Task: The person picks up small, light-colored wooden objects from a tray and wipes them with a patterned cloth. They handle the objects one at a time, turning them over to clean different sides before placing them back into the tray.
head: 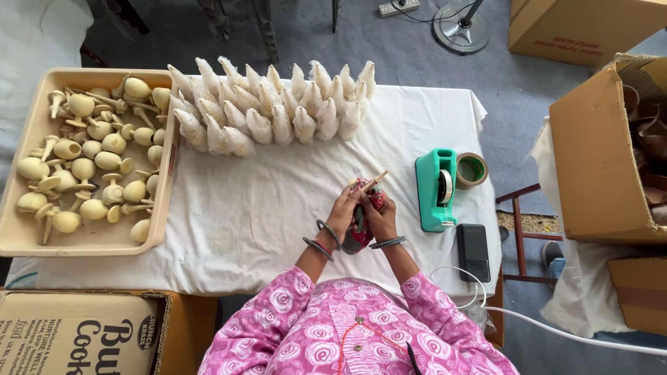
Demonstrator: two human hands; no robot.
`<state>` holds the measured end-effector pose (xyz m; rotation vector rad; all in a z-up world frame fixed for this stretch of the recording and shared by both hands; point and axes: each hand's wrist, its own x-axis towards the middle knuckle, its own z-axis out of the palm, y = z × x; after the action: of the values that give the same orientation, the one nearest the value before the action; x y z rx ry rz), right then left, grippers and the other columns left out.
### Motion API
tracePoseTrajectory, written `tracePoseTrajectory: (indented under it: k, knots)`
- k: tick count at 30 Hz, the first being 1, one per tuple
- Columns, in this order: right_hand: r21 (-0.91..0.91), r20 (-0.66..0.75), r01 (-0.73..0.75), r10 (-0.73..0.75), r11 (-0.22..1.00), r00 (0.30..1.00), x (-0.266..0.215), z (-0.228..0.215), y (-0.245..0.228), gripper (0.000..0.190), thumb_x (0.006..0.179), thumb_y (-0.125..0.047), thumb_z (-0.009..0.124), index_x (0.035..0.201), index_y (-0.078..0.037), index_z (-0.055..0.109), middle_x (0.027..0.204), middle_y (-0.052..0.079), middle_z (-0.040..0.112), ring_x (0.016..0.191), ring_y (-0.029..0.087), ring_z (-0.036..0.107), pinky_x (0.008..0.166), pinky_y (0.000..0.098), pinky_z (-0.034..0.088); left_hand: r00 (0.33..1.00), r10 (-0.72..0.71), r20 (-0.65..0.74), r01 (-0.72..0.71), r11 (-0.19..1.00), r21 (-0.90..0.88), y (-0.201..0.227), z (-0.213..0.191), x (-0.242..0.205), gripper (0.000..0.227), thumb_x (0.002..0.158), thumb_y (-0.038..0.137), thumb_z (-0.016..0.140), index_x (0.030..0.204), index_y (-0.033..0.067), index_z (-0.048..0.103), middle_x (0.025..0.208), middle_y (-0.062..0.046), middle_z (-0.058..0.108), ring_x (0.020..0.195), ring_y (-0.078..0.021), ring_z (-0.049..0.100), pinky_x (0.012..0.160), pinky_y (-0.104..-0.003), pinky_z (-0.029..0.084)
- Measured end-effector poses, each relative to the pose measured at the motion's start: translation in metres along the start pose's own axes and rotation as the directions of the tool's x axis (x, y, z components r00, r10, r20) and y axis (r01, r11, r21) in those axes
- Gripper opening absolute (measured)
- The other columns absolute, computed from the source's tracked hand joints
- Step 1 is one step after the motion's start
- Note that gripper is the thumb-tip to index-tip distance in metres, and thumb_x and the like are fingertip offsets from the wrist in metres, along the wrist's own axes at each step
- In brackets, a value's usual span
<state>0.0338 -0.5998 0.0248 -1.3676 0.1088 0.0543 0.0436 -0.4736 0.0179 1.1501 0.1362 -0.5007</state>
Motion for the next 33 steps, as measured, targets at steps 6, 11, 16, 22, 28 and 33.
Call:
tracePoseTrajectory:
  k: [6,11,16,22,28,33]
  knots:
    - [-0.374,-0.139,0.275,-0.347,0.886,0.927,-0.005,0.01,-0.028,0.02,0.094,-0.018,0.076,0.101,0.001,0.072,0.084,0.0,0.071,0.074,0.004,0.062,0.064,0.0227,0.052,0.998,0.028,-0.051,-0.043,0.947,-0.319,-0.009,0.005,0.006,0.049,0.106,0.035,0.051,0.145,0.0059,0.051,0.117,0.001,0.07,0.103,-0.0041,0.066,0.091,-0.02,0.055]
    - [-0.209,-0.274,0.077,-0.134,0.975,0.952,0.019,-0.014,-0.032,0.019,0.096,-0.02,0.076,0.094,0.0,0.076,0.079,-0.001,0.073,0.07,0.005,0.064,0.063,0.0239,0.053,0.896,0.436,-0.086,-0.327,0.778,0.537,0.007,0.007,-0.012,0.042,0.102,0.029,0.064,0.135,0.0049,0.059,0.101,-0.013,0.074,0.091,-0.0251,0.068,0.08,-0.037,0.056]
    - [-0.153,-0.287,0.003,-0.048,0.988,0.957,0.034,-0.033,-0.041,0.021,0.098,-0.02,0.075,0.093,0.001,0.076,0.077,0.002,0.072,0.066,0.008,0.063,0.059,0.027,0.051,0.872,0.488,0.043,-0.289,0.441,0.85,0.015,0.014,-0.026,0.029,0.095,0.025,0.07,0.117,0.0078,0.063,0.084,-0.021,0.071,0.082,-0.0404,0.07,0.072,-0.05,0.055]
    - [-0.048,-0.435,0.25,-0.245,0.967,0.866,0.033,-0.048,-0.061,0.016,0.099,-0.017,0.074,0.101,-0.001,0.076,0.091,0.0,0.074,0.079,0.005,0.065,0.072,0.0233,0.054,0.946,0.312,-0.086,-0.154,0.668,0.728,-0.004,-0.008,-0.008,0.024,0.101,0.029,0.063,0.114,0.0087,0.066,0.074,-0.015,0.07,0.066,-0.0283,0.071,0.062,-0.042,0.054]
    - [-0.575,-0.245,-0.06,-0.102,0.816,0.964,0.004,-0.053,-0.066,0.027,0.096,-0.027,0.081,0.1,0.0,0.078,0.083,0.008,0.075,0.078,0.013,0.064,0.071,0.0306,0.055,1.0,-0.02,0.024,0.027,0.943,-0.331,0.028,-0.009,-0.008,0.025,0.1,0.026,0.057,0.119,0.013,0.068,0.101,0.0,0.07,0.086,-0.0106,0.065,0.076,-0.034,0.058]
    - [-0.949,0.095,0.183,-0.319,0.258,0.943,0.007,-0.075,-0.046,0.048,0.082,-0.029,0.086,0.116,0.001,0.073,0.104,0.02,0.073,0.094,0.033,0.065,0.079,0.0408,0.053,0.997,0.08,-0.001,-0.077,0.948,-0.308,0.041,-0.01,-0.009,0.03,0.102,0.031,0.06,0.124,0.0127,0.068,0.118,0.006,0.069,0.107,-0.0077,0.06,0.095,-0.029,0.047]
